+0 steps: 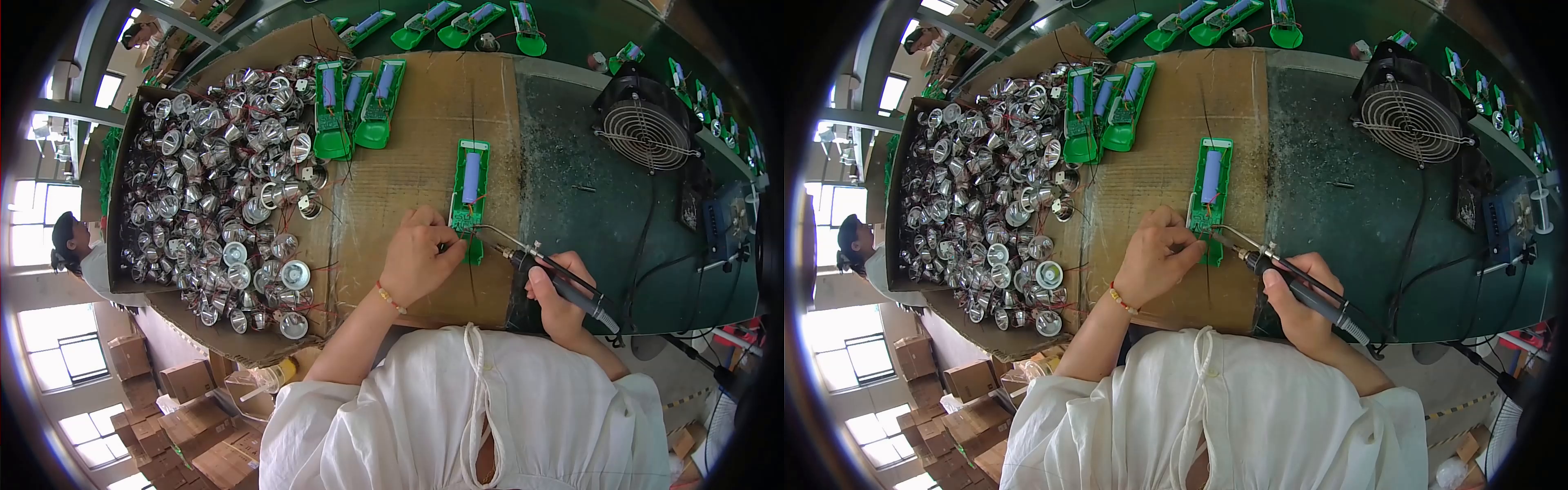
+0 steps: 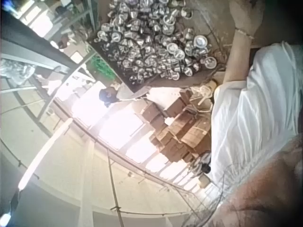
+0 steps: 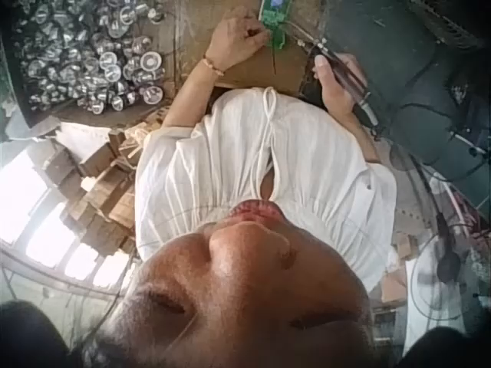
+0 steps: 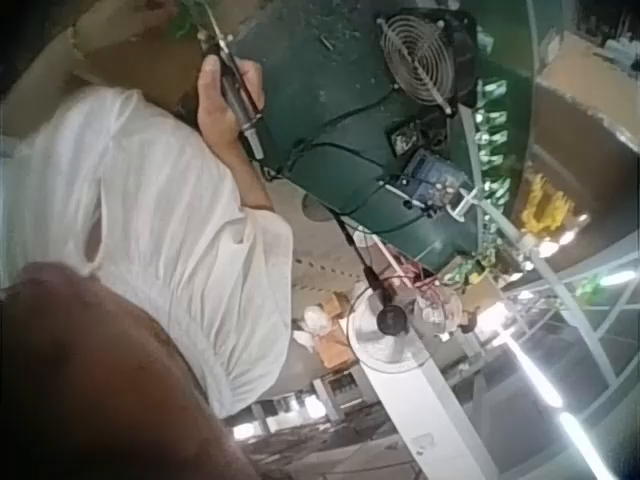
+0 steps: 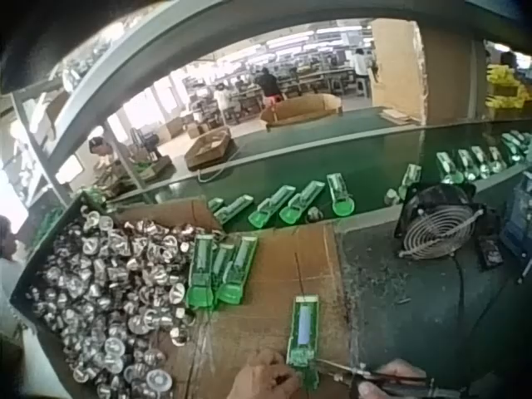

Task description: Soldering wires to a small circuit board inside a green plastic housing.

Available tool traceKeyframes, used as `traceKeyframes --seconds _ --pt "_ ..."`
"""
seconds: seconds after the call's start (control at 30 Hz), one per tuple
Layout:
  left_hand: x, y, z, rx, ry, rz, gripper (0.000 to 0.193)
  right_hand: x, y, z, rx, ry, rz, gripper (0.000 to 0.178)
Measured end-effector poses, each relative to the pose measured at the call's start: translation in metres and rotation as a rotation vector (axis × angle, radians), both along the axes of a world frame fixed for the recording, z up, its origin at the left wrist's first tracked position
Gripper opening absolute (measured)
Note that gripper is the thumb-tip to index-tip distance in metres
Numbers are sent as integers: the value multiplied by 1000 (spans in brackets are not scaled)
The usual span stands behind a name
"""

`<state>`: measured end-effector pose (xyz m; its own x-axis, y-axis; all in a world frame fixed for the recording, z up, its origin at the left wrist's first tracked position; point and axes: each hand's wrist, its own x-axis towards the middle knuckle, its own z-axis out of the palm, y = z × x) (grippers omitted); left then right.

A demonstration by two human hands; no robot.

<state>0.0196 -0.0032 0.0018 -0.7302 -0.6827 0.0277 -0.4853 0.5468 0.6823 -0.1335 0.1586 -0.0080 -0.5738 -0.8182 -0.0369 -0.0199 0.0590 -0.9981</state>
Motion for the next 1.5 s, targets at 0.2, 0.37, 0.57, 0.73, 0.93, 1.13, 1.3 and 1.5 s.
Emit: traceKeyframes --seconds 0.2,0.37,0.57,0.73,0.93,1.13,1.3,1.5 --pt "0 -2 0 8 -4 -3 9 -1 0 3 -70 -95 -44 18" --pt "-1 -4 1 -7 15 -39 10 -2 -5 2 -92 -37 -40 14" --pt "7 2 11 23 40 -48 8 -27 1 -7 -137 -44 -178 17" --pt "2 -4 4 233 -179 124 15 -52 2 -18 -155 -60 -284 16" --pt "-128 -76 26 -62 -246 -140 21 -57 -6 -20 -36 -148 -270 16" --pt "-302 -139 10 -310 -219 -135 21 -56 -7 -23 45 -207 -260 17" --pt "-346 -173 31 -58 411 -84 19 -65 -4 -24 14 -159 -229 16" --pt "-282 -279 -15 -636 -129 -131 54 -68 -6 -15 -84 -54 -200 20"
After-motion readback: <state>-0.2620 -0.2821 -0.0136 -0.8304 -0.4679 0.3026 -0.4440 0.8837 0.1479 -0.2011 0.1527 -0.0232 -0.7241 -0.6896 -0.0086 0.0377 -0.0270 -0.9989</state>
